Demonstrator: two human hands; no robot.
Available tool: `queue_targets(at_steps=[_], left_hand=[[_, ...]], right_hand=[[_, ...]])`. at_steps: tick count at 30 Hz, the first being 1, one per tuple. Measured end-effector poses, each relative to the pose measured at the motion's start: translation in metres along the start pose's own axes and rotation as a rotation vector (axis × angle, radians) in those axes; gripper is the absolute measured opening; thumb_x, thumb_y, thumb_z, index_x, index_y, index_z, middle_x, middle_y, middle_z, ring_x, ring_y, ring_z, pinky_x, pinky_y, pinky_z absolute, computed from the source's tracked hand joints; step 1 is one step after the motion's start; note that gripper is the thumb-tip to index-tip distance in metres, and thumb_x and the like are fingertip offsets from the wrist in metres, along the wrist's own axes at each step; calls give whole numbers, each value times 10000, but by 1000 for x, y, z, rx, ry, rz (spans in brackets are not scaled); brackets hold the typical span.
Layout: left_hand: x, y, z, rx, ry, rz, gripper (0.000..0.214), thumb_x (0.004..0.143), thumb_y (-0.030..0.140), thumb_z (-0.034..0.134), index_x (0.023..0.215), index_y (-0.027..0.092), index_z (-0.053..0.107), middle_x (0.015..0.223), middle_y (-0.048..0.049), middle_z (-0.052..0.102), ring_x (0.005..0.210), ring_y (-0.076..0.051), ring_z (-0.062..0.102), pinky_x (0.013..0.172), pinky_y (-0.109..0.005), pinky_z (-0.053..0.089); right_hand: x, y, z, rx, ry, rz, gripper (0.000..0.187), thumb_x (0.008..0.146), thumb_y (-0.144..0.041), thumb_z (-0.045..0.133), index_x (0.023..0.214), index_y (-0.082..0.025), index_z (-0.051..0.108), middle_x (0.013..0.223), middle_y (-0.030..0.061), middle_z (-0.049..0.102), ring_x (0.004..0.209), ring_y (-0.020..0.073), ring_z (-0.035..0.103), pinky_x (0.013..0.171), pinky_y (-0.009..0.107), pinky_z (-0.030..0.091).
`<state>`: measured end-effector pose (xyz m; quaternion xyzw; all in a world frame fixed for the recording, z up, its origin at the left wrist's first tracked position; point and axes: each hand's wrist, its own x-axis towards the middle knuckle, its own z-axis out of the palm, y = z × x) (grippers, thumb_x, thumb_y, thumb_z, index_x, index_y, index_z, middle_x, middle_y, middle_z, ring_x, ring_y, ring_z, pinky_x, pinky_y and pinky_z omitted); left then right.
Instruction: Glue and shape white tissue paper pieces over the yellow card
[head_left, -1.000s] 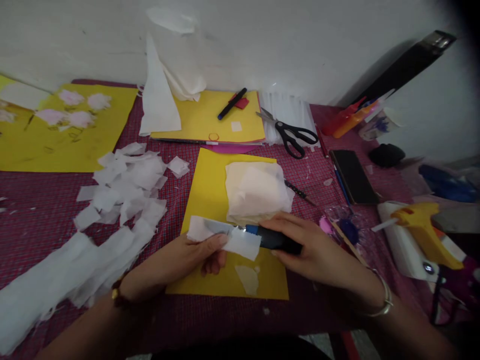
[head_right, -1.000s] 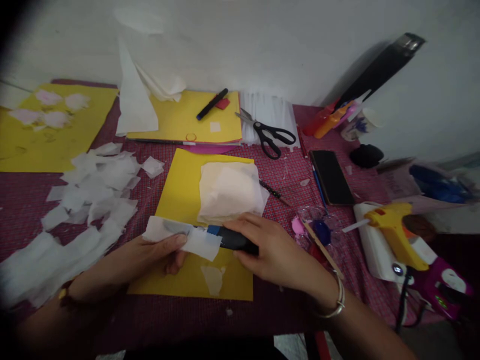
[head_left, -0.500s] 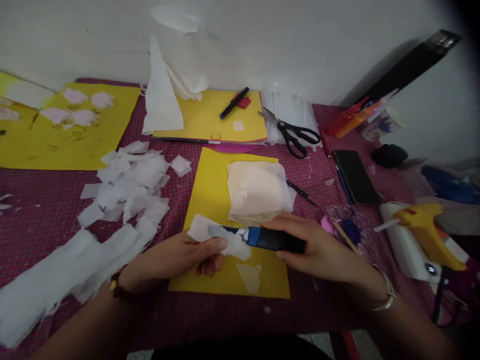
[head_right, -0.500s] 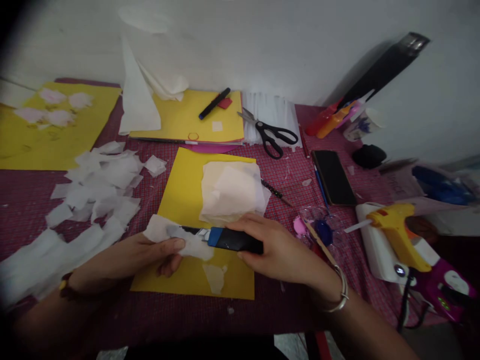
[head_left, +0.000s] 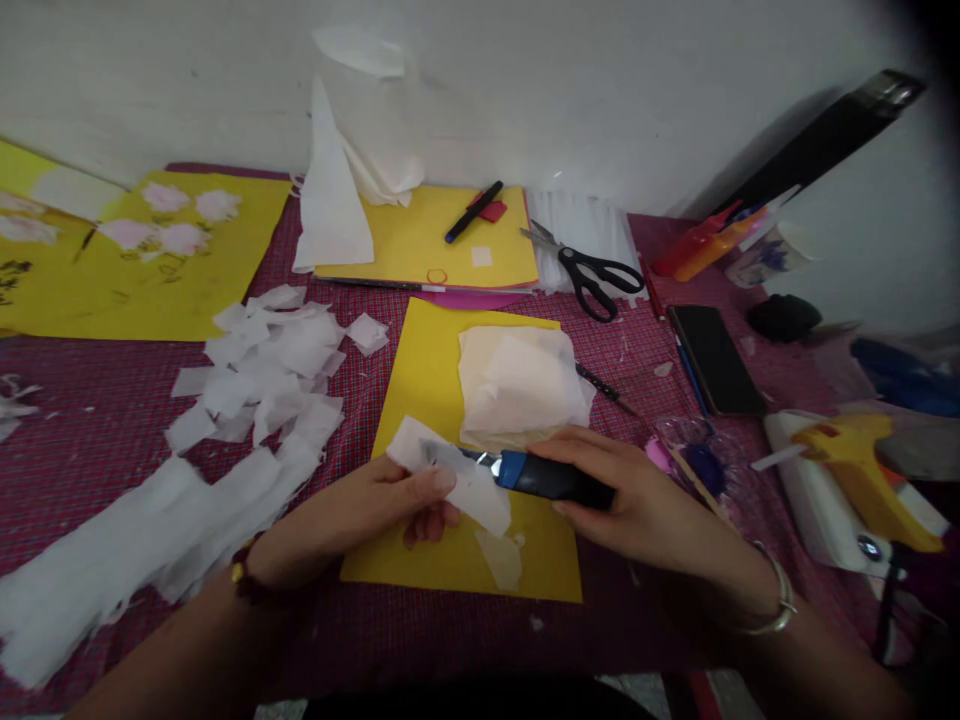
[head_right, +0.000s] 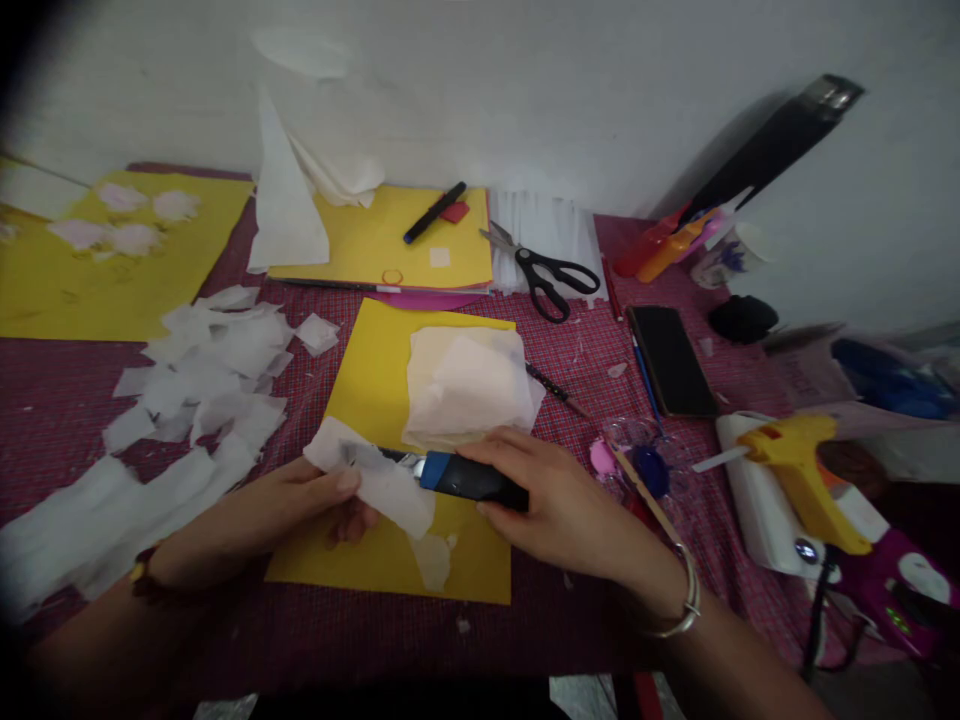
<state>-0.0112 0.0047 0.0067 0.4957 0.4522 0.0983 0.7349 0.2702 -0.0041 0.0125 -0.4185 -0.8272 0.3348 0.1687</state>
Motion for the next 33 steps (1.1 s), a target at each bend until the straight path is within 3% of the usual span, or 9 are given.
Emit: queue_targets(at_steps=[3, 6, 18, 22, 25, 29, 33], left_hand=[[6, -3, 5, 22, 160, -14, 404, 813, 558, 561, 666, 183, 593, 634, -16, 600, 573, -130, 521, 577, -263, 449], [10, -4, 8, 31, 230, -6, 380, 818, 531, 567, 665, 184, 591, 630, -9, 602, 569, -128, 520, 573, -261, 447], [12, -5, 13, 71, 104, 43, 360, 862, 482, 535, 677, 178, 591, 628, -3, 589, 572, -114, 504, 568, -241, 427], [10, -2, 6, 29, 0, 68, 340, 781, 509, 645, 744, 173, 607, 634, 20, 569, 543, -97, 471, 519, -218, 398], [10, -10, -3, -76, -83, 125, 476, 735, 624, 655, 732, 149, 633, 651, -10, 593, 546, -103, 506, 520, -222, 418], [15, -25, -8, -314, -52, 103, 657, 814, 743, 443, 749, 133, 679, 644, -63, 630, 516, -110, 530, 473, -220, 408], [16, -22, -6, -402, 29, 11, 655, 763, 758, 497, 687, 133, 680, 545, -49, 595, 453, -99, 504, 403, -199, 343]], right_hand=[[1, 0, 1, 7, 5, 9, 556, 792, -98, 599, 1314, -282, 548, 1274, 56, 640, 1185, 230, 603, 1007, 381, 508], [1, 0, 1, 9, 2, 24, 547, 798, -101, 596, 1315, -273, 541, 1271, 58, 638, 1181, 221, 602, 1000, 368, 509], [4, -6, 10, 44, 24, 5, 509, 816, -121, 600, 1300, -264, 534, 1206, 54, 645, 1112, 190, 611, 958, 335, 510], [3, -6, 11, -14, 33, -3, 517, 821, -103, 588, 1311, -253, 524, 1209, 59, 636, 1105, 186, 608, 956, 330, 509], [2, -5, 11, -73, 31, 2, 532, 815, -85, 582, 1318, -248, 523, 1208, 64, 635, 1092, 190, 613, 941, 333, 518], [2, -6, 10, -150, 50, -4, 521, 817, -84, 569, 1315, -232, 531, 1204, 72, 642, 1071, 198, 625, 922, 337, 531], [2, -7, 10, -205, 71, -18, 484, 829, -98, 565, 1298, -220, 548, 1188, 74, 651, 1058, 198, 631, 912, 328, 537]])
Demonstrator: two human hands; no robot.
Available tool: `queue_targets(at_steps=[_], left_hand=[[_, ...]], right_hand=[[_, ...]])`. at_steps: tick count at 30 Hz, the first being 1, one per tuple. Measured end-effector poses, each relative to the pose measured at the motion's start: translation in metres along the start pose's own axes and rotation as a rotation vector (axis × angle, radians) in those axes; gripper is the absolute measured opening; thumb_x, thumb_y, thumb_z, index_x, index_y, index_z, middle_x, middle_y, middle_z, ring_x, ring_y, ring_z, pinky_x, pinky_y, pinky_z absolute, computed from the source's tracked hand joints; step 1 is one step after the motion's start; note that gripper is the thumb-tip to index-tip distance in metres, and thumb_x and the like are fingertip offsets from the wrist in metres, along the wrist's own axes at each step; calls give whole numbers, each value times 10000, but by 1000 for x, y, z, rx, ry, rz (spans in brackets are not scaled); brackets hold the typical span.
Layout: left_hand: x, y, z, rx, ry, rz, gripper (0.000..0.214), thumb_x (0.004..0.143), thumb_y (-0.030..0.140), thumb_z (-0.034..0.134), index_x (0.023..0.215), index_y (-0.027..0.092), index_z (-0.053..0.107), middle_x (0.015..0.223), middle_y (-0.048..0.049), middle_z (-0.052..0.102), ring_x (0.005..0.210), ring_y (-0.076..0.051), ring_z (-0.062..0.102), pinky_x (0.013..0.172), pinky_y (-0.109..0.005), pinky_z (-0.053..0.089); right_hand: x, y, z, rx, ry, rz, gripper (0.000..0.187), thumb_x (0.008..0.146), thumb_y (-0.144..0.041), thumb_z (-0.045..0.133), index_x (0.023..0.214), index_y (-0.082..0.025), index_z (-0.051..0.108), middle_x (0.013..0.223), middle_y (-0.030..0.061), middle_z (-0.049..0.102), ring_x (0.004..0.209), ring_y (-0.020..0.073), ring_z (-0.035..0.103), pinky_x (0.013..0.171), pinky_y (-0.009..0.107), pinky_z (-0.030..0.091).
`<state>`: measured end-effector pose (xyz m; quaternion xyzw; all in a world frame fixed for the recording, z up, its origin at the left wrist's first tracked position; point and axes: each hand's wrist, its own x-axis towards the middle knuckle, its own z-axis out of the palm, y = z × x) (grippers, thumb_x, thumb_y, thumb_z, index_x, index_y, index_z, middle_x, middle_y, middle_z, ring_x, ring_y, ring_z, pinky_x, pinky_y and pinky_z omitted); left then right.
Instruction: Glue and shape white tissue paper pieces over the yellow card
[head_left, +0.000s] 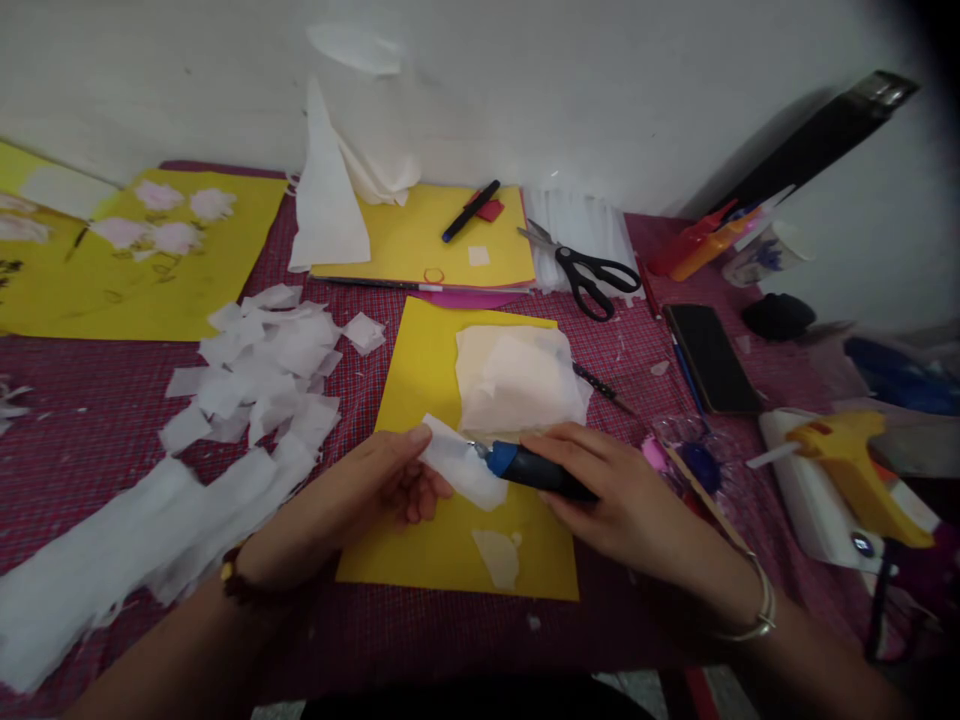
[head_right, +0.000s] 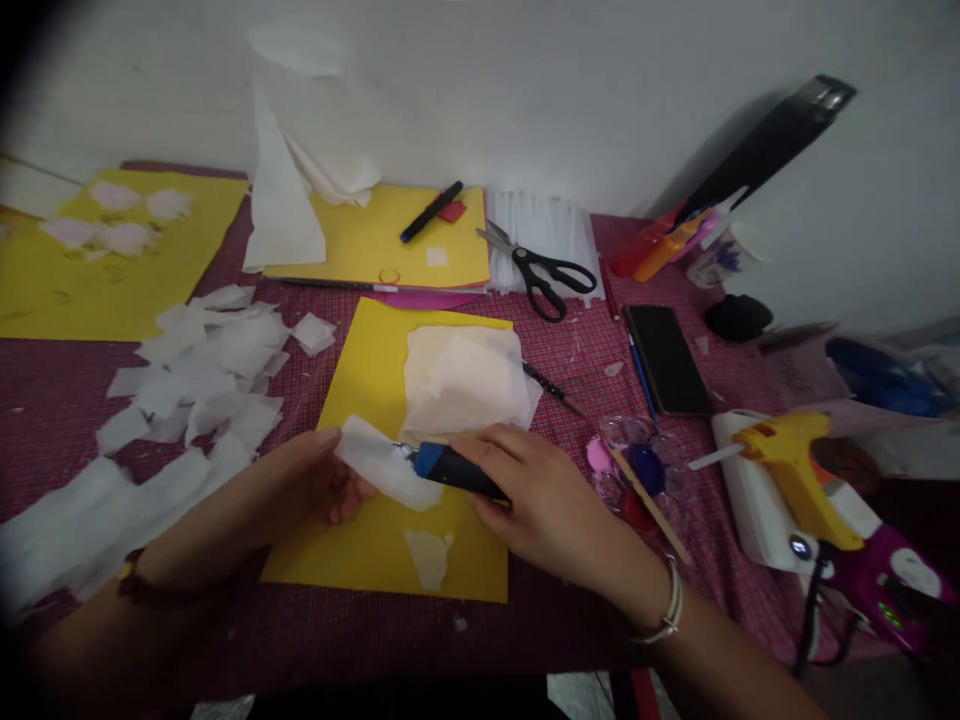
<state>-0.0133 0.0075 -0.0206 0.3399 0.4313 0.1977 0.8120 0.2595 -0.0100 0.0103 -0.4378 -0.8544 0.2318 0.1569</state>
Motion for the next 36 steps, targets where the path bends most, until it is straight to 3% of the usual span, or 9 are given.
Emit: queue_targets(at_steps=[5, 11, 19, 23, 36], left_hand=[[-3, 11, 8, 11, 93, -29, 483, 757, 602, 631, 620, 139, 659, 511, -25, 586, 426, -82, 491, 393, -187, 333], [-4, 9, 8, 23, 88, 16, 330, 794, 454, 667, 666, 150, 672, 555, -6, 618, 461, -75, 510, 436, -178, 390], [-6, 12, 10, 112, 14, -9, 358, 796, 477, 672, 674, 142, 694, 555, -16, 628, 459, -75, 506, 436, -179, 392], [-8, 13, 13, 91, 46, -29, 359, 787, 480, 683, 659, 145, 695, 539, -15, 626, 452, -71, 513, 434, -169, 391], [-17, 22, -2, 185, -20, -29, 335, 819, 438, 654, 651, 151, 697, 529, -6, 606, 456, -69, 510, 419, -160, 364]], right_hand=[[-1, -1, -1, -20, -3, -6, 476, 843, -114, 562, 1308, -216, 544, 1172, 81, 655, 1040, 202, 636, 904, 343, 545], [0, 1, -1, 27, -7, 9, 483, 831, -107, 558, 1302, -215, 549, 1178, 86, 650, 1047, 205, 636, 910, 344, 546], [2, 0, -2, 117, -11, 20, 511, 825, -115, 589, 1312, -261, 537, 1158, 60, 656, 1044, 195, 641, 905, 335, 543], [1, 1, -5, 151, -14, 30, 500, 818, -109, 605, 1294, -252, 550, 1189, 62, 654, 1080, 197, 635, 934, 332, 533], [-1, 13, -13, 178, -51, -9, 532, 799, -101, 610, 1301, -269, 555, 1236, 47, 649, 1148, 187, 617, 987, 329, 511]])
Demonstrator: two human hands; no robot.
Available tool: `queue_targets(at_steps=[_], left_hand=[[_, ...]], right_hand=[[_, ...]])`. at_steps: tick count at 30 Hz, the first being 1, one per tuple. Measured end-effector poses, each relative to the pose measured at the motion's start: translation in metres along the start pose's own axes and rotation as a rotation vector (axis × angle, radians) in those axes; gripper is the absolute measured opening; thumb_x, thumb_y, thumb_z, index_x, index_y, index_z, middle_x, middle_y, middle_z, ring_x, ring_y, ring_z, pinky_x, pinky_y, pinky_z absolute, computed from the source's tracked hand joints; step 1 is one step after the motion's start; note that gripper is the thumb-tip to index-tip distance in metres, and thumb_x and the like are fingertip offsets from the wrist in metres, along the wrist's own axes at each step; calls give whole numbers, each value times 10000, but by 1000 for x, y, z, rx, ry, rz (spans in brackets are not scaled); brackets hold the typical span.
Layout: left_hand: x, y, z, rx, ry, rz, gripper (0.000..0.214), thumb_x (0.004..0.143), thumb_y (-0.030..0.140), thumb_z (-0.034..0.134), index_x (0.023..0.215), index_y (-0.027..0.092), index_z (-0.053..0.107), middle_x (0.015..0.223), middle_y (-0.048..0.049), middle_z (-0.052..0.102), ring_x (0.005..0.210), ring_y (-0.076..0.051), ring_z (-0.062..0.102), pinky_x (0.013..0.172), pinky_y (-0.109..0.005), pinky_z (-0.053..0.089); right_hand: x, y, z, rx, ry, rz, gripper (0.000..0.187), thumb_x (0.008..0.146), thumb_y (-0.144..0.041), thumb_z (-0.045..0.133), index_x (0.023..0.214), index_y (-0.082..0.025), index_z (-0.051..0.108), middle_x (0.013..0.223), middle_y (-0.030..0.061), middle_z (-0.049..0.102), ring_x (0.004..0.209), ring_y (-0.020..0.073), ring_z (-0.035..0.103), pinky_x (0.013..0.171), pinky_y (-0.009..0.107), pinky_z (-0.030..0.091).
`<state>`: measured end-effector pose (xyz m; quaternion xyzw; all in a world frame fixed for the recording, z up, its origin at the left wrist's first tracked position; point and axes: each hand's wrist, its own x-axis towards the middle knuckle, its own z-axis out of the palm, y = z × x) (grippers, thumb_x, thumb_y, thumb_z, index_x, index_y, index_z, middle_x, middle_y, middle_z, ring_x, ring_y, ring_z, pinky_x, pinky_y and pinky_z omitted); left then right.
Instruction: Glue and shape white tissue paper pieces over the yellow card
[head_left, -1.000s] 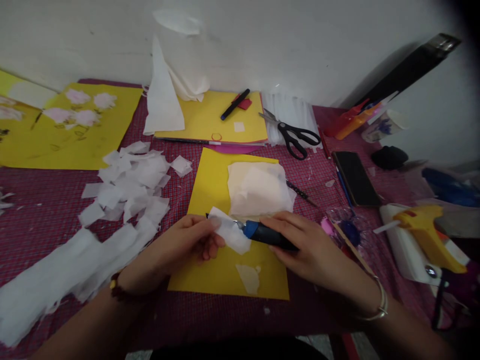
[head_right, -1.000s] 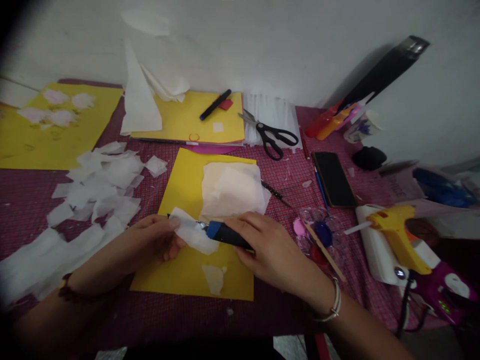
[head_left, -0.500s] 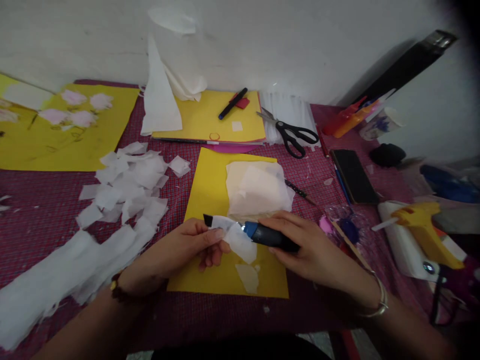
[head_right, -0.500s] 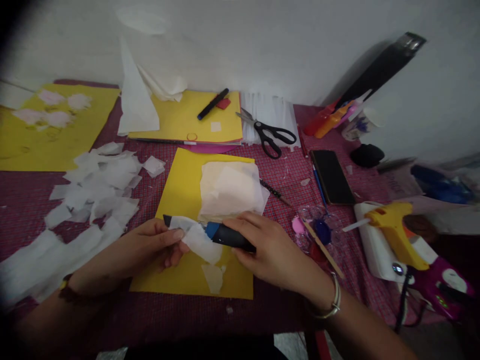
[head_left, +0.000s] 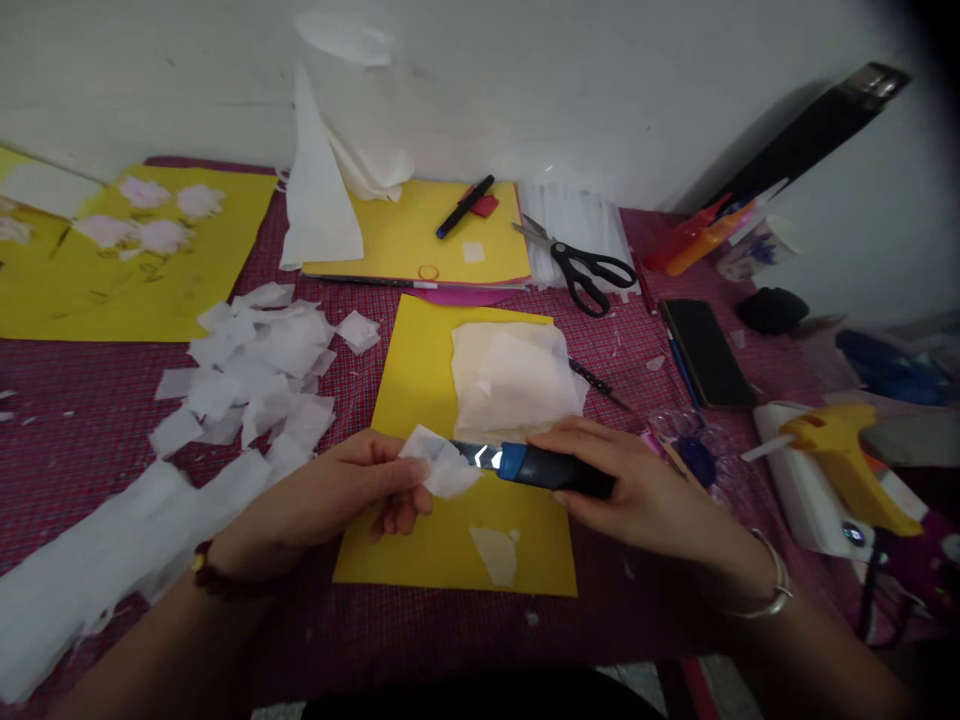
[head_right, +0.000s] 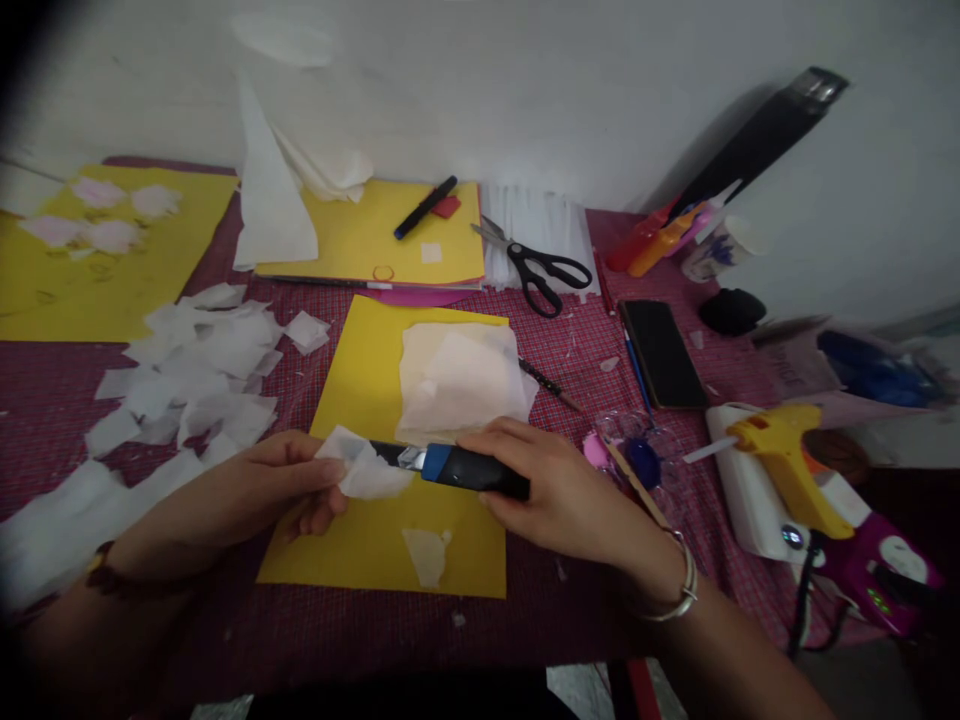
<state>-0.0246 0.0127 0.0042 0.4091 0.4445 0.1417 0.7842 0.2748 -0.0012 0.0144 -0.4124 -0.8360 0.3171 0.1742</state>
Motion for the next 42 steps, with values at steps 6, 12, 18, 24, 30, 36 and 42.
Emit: queue_targets(at_steps=[6, 12, 18, 24, 30, 36, 42], left_hand=[[3, -5, 4, 18, 30, -16, 335, 844, 452, 617, 701, 158, 690, 564, -8, 608, 484, -79, 514, 444, -174, 382], [6, -2, 8, 36, 23, 17, 359, 827, 469, 620, 653, 157, 651, 558, -8, 601, 463, -77, 483, 451, -189, 389], [8, 1, 17, 75, 1, 1, 407, 811, 501, 624, 601, 153, 646, 523, -12, 590, 444, -78, 475, 453, -198, 387], [10, -5, 17, 67, -51, -28, 397, 828, 489, 615, 632, 148, 669, 528, -16, 600, 451, -81, 495, 442, -189, 386], [3, -5, 8, 48, -77, -66, 339, 817, 456, 634, 680, 153, 701, 544, -12, 601, 467, -85, 507, 439, -185, 384], [-2, 2, 4, 136, -21, -50, 325, 795, 465, 645, 673, 171, 710, 560, -17, 610, 484, -103, 515, 466, -208, 405], [0, 7, 8, 417, 369, 171, 421, 858, 498, 552, 585, 194, 655, 551, -18, 600, 536, -141, 536, 538, -245, 416]], right_hand=[[1, -3, 2, 7, -6, 16, 518, 802, -114, 604, 1297, -265, 568, 1225, 50, 658, 1141, 194, 622, 993, 346, 514], [1, -2, 1, 21, 8, 45, 538, 792, -101, 604, 1299, -275, 560, 1227, 53, 655, 1135, 206, 627, 970, 356, 525], [3, -8, 7, 35, -4, 39, 518, 793, -89, 597, 1284, -252, 566, 1226, 58, 655, 1145, 197, 617, 992, 346, 508], [4, -8, 8, 20, -10, 9, 485, 814, -117, 590, 1282, -245, 574, 1238, 67, 654, 1165, 206, 608, 998, 358, 509], [1, 2, -2, 23, -17, 6, 541, 795, -96, 600, 1303, -279, 571, 1211, 53, 664, 1122, 201, 632, 969, 351, 519], [-2, 13, -14, -12, 51, 23, 473, 799, -166, 636, 1260, -265, 600, 1127, 59, 690, 1016, 217, 663, 873, 353, 545], [-6, 53, -38, -291, 389, 322, 403, 813, -233, 601, 1216, -222, 619, 1123, 78, 693, 1026, 256, 662, 918, 424, 527]])
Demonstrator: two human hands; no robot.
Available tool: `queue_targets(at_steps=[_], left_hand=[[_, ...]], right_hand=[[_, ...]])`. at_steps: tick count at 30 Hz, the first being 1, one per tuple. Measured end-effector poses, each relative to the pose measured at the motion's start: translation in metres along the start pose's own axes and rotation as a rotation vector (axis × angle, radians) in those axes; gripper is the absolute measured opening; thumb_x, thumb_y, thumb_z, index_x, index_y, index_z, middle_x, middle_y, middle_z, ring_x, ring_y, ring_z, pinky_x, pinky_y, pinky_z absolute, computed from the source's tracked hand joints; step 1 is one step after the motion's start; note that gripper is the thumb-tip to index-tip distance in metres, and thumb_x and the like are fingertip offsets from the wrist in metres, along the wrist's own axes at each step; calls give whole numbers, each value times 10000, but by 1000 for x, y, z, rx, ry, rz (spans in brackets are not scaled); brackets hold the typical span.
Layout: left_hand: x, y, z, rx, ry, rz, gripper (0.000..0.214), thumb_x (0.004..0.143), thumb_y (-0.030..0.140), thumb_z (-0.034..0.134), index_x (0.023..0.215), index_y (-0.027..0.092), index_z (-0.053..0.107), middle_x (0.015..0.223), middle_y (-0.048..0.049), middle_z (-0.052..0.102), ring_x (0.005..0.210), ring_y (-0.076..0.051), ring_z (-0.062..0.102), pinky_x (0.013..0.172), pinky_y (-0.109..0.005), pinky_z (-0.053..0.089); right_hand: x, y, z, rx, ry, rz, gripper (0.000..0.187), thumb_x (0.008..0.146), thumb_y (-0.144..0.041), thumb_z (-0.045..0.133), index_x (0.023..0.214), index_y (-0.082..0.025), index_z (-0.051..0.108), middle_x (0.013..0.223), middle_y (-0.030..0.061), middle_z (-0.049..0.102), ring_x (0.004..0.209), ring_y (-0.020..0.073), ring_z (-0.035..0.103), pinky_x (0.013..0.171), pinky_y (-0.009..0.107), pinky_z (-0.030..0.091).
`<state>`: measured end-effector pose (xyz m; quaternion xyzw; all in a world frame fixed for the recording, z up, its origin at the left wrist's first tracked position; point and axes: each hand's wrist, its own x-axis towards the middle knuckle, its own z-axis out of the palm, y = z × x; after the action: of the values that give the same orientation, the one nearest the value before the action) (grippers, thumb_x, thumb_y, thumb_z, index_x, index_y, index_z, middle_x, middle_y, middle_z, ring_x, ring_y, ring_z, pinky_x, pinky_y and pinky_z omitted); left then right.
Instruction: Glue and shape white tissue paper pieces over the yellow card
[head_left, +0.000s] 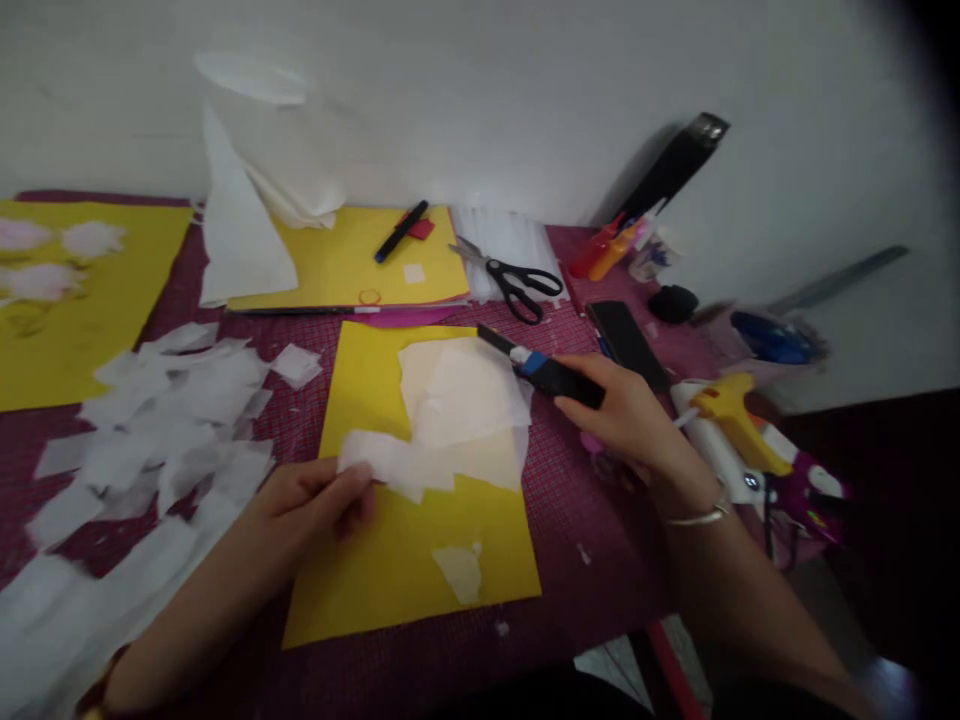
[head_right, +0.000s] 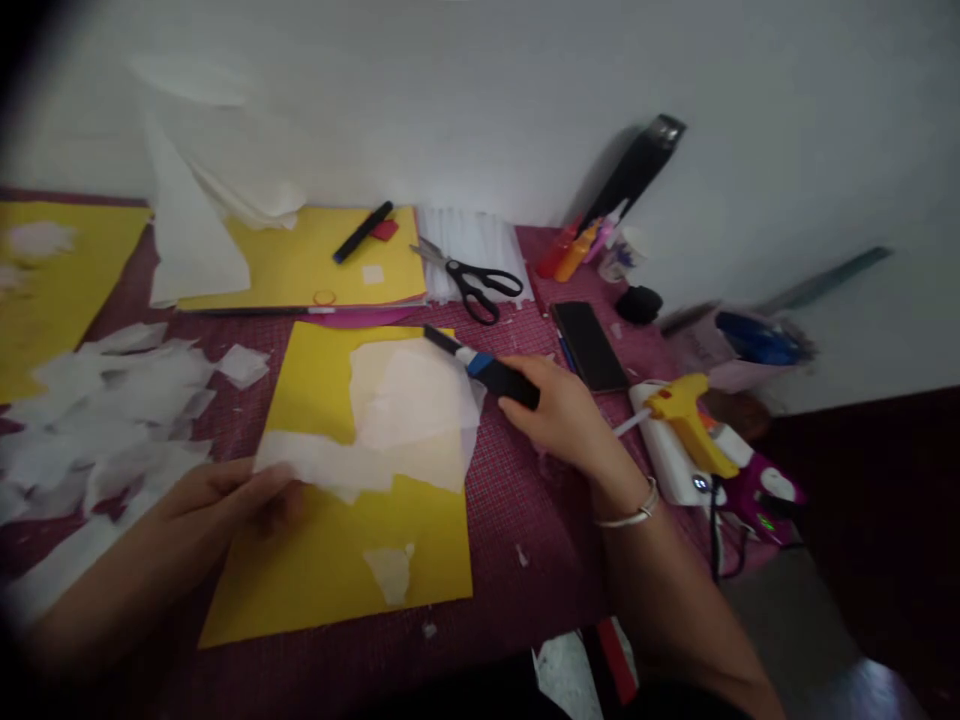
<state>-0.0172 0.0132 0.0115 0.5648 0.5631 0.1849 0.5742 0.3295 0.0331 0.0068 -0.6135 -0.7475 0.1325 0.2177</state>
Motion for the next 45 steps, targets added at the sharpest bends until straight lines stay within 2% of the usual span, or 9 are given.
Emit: queue_targets(at_steps=[3, 10, 16, 19, 24, 29, 35, 40, 45], left_hand=[[0, 0, 1, 90, 191, 61, 406, 880, 480, 528, 611, 202, 650, 556, -14, 603, 549, -157, 540, 546, -258, 402], [4, -1, -2, 85, 297, 67, 349, 865, 401, 526, 589, 210, 622, 552, -12, 586, 539, -167, 520, 521, -265, 395], [5, -1, -6, 166, 445, 296, 271, 772, 330, 657, 545, 221, 556, 667, -3, 585, 659, -171, 518, 564, -254, 384], [5, -6, -4, -4, 434, 223, 132, 755, 335, 702, 717, 235, 625, 741, 13, 631, 671, -155, 541, 563, -236, 399], [7, -11, -4, -330, 390, 131, 231, 727, 317, 749, 754, 226, 538, 557, 76, 528, 476, -86, 429, 455, -202, 328], [0, -3, -15, -433, 469, 184, 227, 711, 246, 751, 917, 218, 661, 828, 26, 677, 709, -127, 597, 636, -227, 471], [14, -14, -43, -655, 763, 381, 202, 623, 218, 806, 769, 173, 674, 688, 39, 659, 579, -69, 558, 547, -171, 426], [20, -16, -52, -1006, 755, 305, 166, 713, 231, 728, 831, 175, 625, 765, -26, 723, 697, -181, 704, 618, -275, 544], [16, -11, -52, -1222, 710, 330, 57, 813, 197, 637, 772, 166, 614, 816, -80, 760, 867, -219, 730, 809, -359, 571]], right_hand=[[7, 27, -1, -191, 54, 124, 430, 793, -260, 597, 1211, -166, 632, 1126, 115, 695, 1039, 297, 659, 927, 458, 518], [12, 51, 10, -278, 9, 95, 395, 828, -300, 567, 1195, -173, 644, 1142, 122, 693, 1077, 318, 640, 955, 497, 502], [7, 37, 3, -302, 18, 42, 384, 852, -291, 548, 1192, -136, 637, 1115, 143, 689, 1072, 315, 636, 958, 489, 500], [10, 14, -8, -283, 45, 14, 390, 862, -286, 543, 1215, -141, 619, 1126, 129, 684, 1077, 293, 635, 946, 453, 513], [61, -3, -6, -318, 54, -63, 385, 894, -240, 477, 1248, -149, 599, 1201, 138, 656, 1126, 282, 606, 998, 445, 474], [129, 19, 20, -416, -29, 4, 478, 866, -213, 502, 1324, -79, 530, 1250, 224, 611, 1099, 336, 599, 928, 437, 479], [156, 24, 22, -606, -67, 33, 679, 796, -355, 627, 1404, -118, 439, 1165, 259, 627, 1026, 395, 599, 843, 501, 447], [131, -21, 18, -172, 55, -29, 626, 808, -295, 591, 1391, -120, 447, 1152, 213, 630, 951, 306, 609, 804, 421, 457], [67, -102, 26, 691, -578, -175, 756, 792, -449, 634, 1441, -173, 362, 998, 94, 620, 869, 221, 592, 714, 329, 495]])
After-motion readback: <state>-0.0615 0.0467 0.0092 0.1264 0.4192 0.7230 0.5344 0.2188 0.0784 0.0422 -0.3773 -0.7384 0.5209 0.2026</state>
